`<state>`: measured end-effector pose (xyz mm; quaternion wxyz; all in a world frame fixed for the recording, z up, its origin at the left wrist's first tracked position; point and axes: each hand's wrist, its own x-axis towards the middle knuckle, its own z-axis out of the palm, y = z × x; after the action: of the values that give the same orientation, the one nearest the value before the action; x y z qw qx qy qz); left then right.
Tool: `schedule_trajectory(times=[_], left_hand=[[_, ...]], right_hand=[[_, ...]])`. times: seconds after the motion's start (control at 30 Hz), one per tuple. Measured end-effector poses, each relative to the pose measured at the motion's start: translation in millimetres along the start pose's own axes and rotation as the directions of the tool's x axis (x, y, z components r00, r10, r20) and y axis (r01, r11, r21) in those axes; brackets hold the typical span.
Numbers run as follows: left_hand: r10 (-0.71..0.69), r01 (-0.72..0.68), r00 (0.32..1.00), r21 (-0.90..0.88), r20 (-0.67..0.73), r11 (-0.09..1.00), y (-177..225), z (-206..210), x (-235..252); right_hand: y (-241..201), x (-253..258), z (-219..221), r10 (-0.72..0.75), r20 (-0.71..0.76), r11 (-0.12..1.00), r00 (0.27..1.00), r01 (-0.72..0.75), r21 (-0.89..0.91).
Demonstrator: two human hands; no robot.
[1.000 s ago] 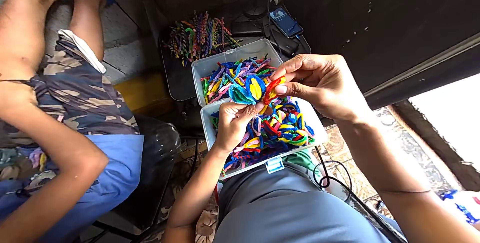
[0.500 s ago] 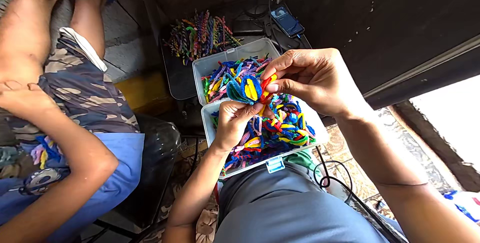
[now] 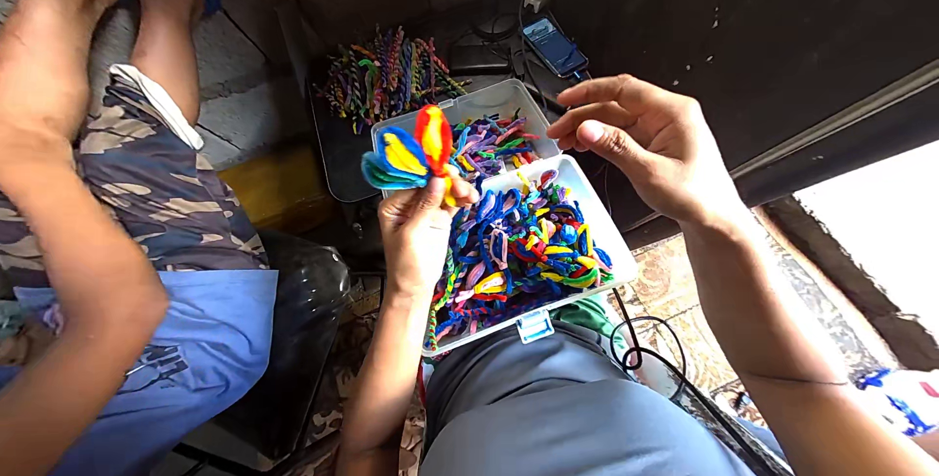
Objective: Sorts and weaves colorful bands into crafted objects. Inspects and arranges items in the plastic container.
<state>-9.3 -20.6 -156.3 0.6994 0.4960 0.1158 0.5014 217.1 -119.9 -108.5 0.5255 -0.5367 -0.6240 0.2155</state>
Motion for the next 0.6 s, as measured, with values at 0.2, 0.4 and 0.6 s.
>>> schedule_trajectory(times=[0.2, 0.4, 0.6], left_hand=[[0.023, -0.020, 0.999, 0.104, -0.025, 0.994, -6, 0, 5], [0.084, -0.129, 0.984, 0.298, 0.157, 0.946, -15, -3, 3], [0.128, -0.199, 0.970, 0.376, 0.206, 0.905, -19, 5, -6]], right_hand=[[32, -38, -6, 0.128, 0.151, 0.919, 0.980, -0.060, -0.389], [39, -51, 4, 0.146, 0.197, 0.925, 0.969, -0.063, -0.375], [9, -25, 44, 0.053, 0.042, 0.986, 0.998, -0.059, 0.156]])
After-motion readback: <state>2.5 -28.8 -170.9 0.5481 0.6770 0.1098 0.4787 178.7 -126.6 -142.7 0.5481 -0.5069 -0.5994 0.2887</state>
